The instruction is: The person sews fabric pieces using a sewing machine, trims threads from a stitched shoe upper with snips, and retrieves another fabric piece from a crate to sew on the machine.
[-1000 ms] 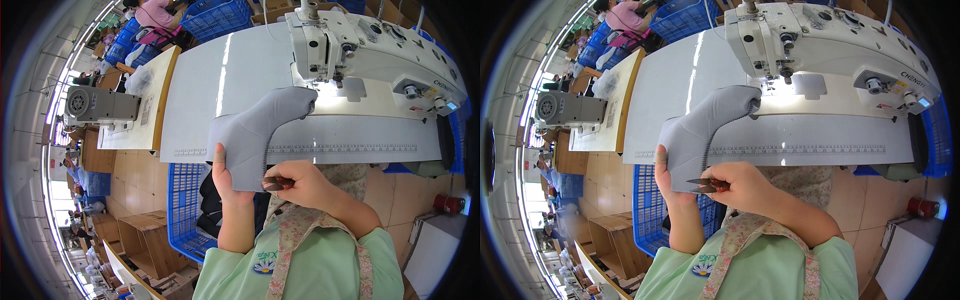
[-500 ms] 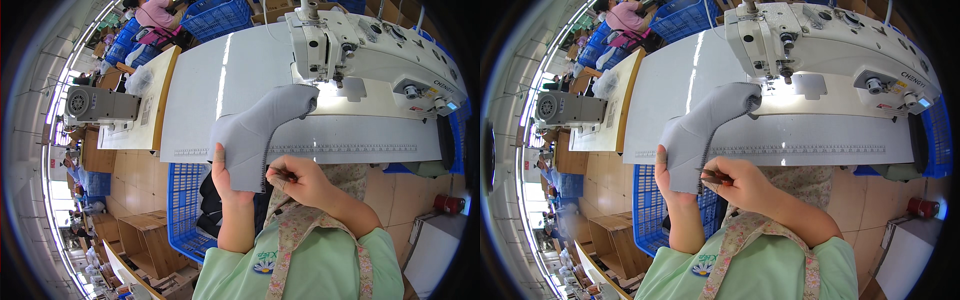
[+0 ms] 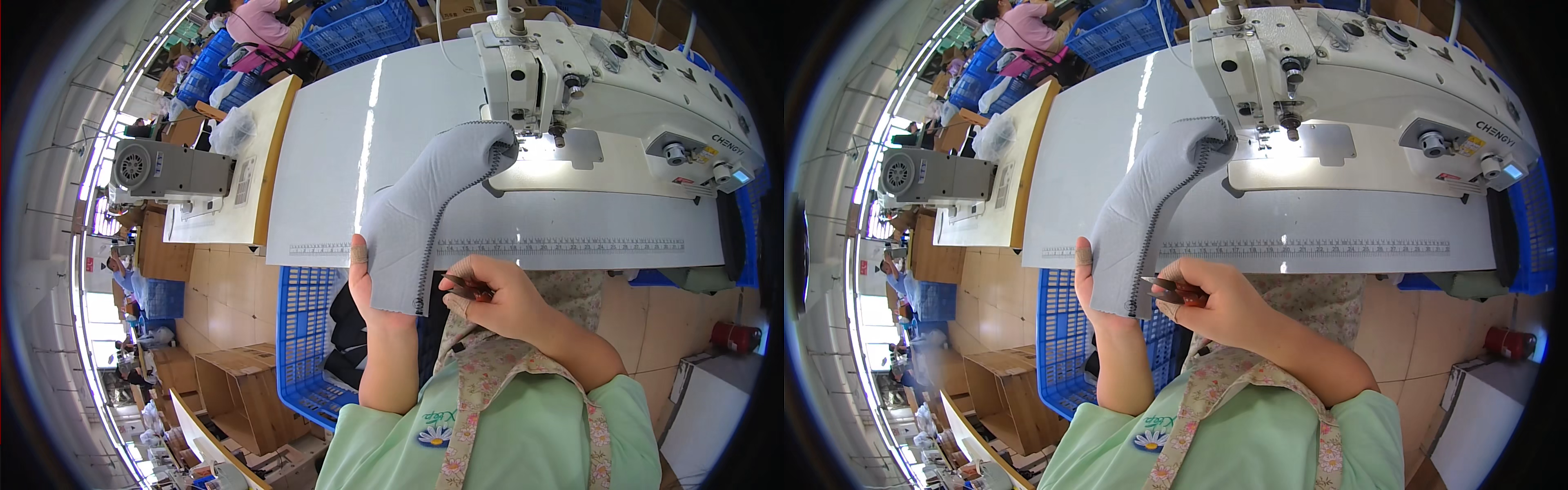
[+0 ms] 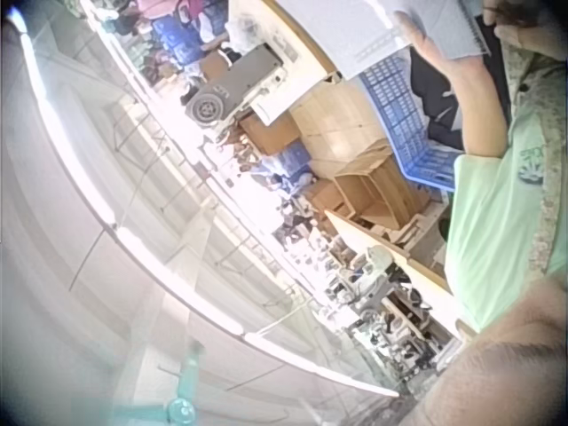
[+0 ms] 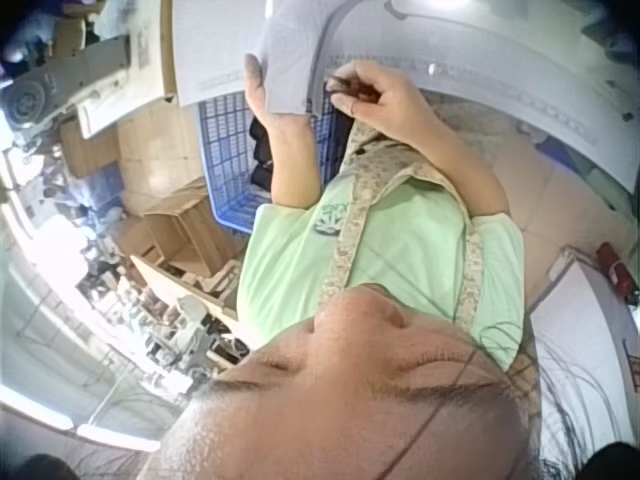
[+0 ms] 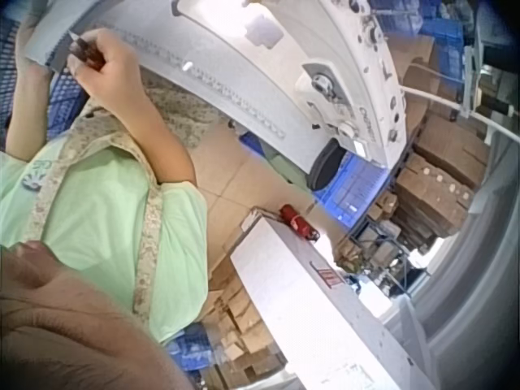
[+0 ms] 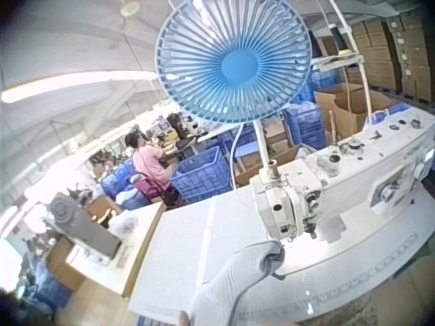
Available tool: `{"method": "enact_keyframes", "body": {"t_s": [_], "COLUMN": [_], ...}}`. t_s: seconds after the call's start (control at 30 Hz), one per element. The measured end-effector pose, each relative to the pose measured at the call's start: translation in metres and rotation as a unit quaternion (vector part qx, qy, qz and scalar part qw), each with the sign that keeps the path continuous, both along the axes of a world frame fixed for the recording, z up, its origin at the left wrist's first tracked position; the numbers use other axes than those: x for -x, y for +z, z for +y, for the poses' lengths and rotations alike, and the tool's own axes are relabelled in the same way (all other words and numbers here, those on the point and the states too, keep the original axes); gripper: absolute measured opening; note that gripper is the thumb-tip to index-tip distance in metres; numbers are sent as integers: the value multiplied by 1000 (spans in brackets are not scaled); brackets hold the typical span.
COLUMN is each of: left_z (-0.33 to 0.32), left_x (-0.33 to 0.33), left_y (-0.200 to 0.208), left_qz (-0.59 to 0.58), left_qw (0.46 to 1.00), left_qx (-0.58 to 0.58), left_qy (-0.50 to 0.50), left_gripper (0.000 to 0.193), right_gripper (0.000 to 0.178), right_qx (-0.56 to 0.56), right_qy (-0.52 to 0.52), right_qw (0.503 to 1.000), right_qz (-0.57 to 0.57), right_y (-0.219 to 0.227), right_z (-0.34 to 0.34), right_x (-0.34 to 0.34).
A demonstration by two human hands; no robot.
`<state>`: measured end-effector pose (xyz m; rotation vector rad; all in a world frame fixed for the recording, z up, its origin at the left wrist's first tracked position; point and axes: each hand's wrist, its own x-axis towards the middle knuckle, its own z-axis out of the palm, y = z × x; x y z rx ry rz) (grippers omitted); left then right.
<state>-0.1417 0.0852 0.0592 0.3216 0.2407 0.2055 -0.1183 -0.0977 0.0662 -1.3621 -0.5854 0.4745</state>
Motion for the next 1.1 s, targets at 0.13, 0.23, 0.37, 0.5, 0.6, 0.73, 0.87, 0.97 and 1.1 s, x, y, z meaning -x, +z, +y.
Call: {"method": "enact_keyframes", "body": {"t_s": [0.13,0.23,0.37,0.5,0.6,0.73,0.87,0.97,1.1], "left_z": [-1,1,8,9,12,11,9,8,6], "left_x": [-1,-1,1,-1,1,1,1,2,2], "left_y": [0,-3,-10,-11,-13,-10,-7,-4,0], "left_qz": [3,19,-4,-2,-5,-27,-37,-45,-72], "left_qw": [1000,1000,999,998,998,996,994,994,993], "left_qx": [3,-7,47,67,62,90,101,99,96], "left_qy": [2,10,-2,7,7,-8,1,10,5], "left_gripper": [51,52,54,55,56,56,56,55,55], "right_gripper": [24,27,30,38,44,49,48,47,46], "right_qx": [-3,-7,-8,-16,-6,7,32,44,60], "right_qy": [7,3,7,-19,-19,-38,-43,-51,-65], "right_qw": [1000,1000,1000,999,991,972,959,955,934], "right_qz": [4,4,18,-34,-135,-233,-278,-288,-345], "right_y": [-2,-3,-2,-7,-8,-9,-5,-5,-5], "right_z": [1,2,-1,-2,-6,-5,-7,-7,-6], "right_x": [1,3,5,6,3,4,5,6,6]}}
